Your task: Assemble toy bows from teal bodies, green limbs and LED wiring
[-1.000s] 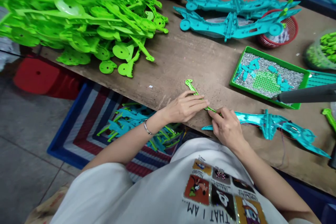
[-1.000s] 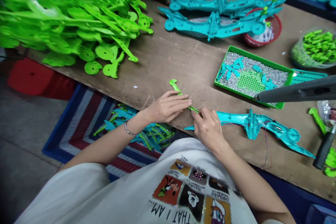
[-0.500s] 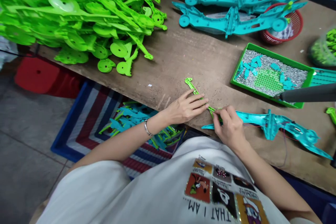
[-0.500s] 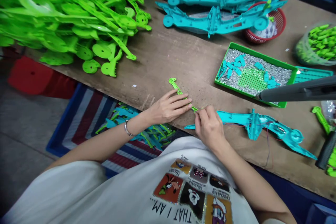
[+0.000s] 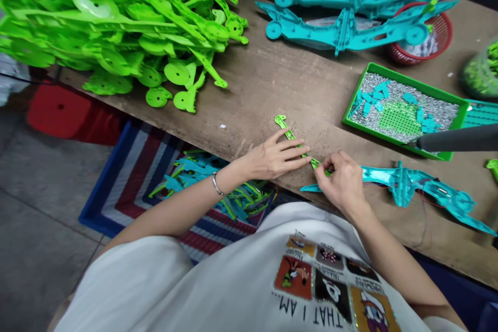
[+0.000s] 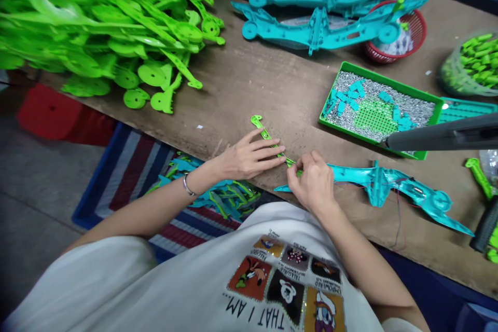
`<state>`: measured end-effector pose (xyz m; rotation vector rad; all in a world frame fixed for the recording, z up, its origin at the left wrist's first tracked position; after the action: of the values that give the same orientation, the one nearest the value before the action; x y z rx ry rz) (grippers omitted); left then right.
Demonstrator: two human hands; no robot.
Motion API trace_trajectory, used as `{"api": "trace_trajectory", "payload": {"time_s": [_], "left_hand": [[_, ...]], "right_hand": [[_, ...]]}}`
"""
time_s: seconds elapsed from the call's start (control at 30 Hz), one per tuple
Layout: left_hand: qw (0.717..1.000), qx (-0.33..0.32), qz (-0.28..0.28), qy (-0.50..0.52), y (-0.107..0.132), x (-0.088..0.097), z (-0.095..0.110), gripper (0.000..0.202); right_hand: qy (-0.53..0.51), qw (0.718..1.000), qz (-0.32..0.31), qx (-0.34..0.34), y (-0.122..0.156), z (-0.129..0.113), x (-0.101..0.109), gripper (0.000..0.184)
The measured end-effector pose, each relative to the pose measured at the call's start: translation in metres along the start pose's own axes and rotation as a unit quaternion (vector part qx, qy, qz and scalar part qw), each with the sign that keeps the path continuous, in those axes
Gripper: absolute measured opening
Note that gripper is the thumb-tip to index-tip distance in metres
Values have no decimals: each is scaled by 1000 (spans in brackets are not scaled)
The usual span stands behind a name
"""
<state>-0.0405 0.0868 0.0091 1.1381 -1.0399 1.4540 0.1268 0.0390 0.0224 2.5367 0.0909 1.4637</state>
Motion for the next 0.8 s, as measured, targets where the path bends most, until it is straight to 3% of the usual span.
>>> {"api": "trace_trajectory", "payload": {"time_s": [0.27,0.43,0.57,0.8], "left_hand": [[1000,0,-17,-5,-5,0,1,47],[1000,-4,-15,-26,-4,1,2,46],[999,-1,-13,-32,-5,0,3,44],[1000,8,1,-12,-6,0,2,45]], "right_hand": [[-28,995,1,92,12,2,7,13],[83,989,45,110,21,-5,3,19],[156,978,29,136,24,-12,3,20],[68,993,30,95,18,-2,9,20]]}}
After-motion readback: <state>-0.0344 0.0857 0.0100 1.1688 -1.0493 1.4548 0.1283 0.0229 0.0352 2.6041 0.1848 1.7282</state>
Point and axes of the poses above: each hand's wrist, its own y-axis away from the middle knuckle, its own x-axis out of the back of the hand, z = x × y, the point moved 7 cm from there along -y, towards the middle knuckle, and after that the axes turned 10 degrees about -z, right-handed, at the moved point
